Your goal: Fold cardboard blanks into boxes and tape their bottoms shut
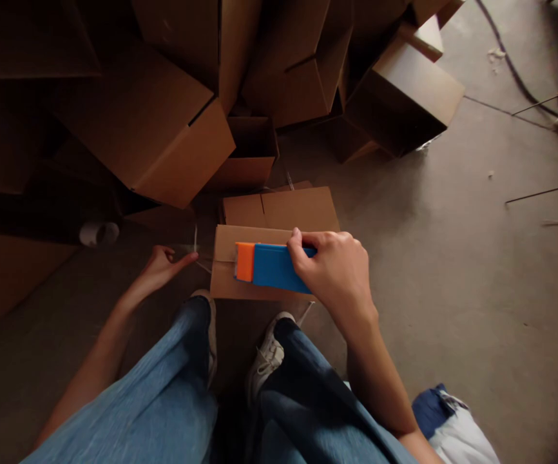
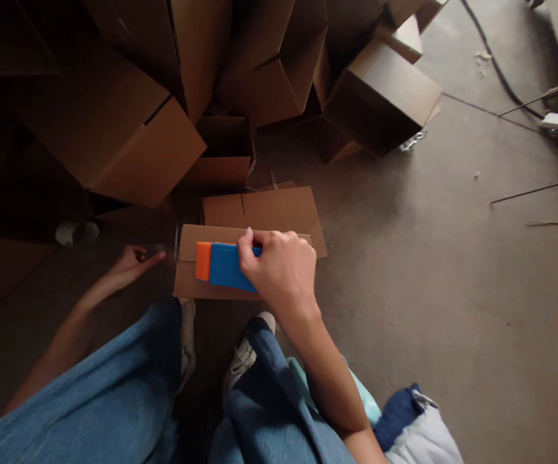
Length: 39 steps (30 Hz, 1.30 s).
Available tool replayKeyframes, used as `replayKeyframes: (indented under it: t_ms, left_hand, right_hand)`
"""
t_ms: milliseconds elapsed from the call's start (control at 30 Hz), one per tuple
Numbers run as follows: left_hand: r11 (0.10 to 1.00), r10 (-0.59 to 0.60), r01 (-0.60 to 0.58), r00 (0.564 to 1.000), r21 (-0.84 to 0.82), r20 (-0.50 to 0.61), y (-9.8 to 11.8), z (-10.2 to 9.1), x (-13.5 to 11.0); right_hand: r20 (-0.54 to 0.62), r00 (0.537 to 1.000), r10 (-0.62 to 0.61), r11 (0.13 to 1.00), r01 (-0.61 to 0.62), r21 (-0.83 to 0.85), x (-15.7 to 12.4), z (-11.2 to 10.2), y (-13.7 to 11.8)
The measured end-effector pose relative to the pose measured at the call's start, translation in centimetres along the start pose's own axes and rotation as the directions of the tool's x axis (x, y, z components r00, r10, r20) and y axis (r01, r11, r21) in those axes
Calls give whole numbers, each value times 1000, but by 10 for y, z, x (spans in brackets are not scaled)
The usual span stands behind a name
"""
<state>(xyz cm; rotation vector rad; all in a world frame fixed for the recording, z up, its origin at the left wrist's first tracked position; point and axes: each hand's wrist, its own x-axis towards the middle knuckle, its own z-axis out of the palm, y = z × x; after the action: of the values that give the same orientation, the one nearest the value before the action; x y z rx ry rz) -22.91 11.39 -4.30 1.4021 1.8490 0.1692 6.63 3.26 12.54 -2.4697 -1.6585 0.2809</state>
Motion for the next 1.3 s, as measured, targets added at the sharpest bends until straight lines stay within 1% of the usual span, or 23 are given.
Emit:
replayKeyframes:
  t_ms: [100, 300, 500, 667, 867, 1000, 1133, 1300]
  left_hand:
    - [1000, -26, 25, 999, 5, 39, 4, 8, -1]
    - [999, 4, 0, 995, -40, 103, 6, 22, 4]
    - [993, 40, -19, 985, -120, 168, 2, 36, 7]
    - [978, 53, -9, 977, -206, 206, 0, 46, 6]
    - [943, 22, 40, 983, -330, 182, 2, 62, 4]
    - [916, -11, 87, 981, -392, 192, 2, 71, 1]
    - [885, -18, 112, 978, -451, 207, 2, 75, -3]
    - [849, 12, 94, 980, -519, 197, 1, 76, -6]
  right_hand:
    - [-9, 1000, 6, 1000, -6, 3, 0, 0, 0]
    - [-15, 1000, -3, 1000, 4, 5, 0, 1, 0]
    - [-6, 1000, 8, 1000, -8, 14, 0, 1, 0]
    - [-7, 1000, 11, 1000, -11, 19, 0, 0, 0]
    - [5, 999, 35, 999, -35, 19, 0, 0, -2]
    - [9, 999, 45, 999, -45, 15, -1, 0, -2]
    - [-7, 999, 44, 999, -44, 12, -1, 1, -2]
    - [-12, 999, 42, 999, -42, 4, -2, 1, -2]
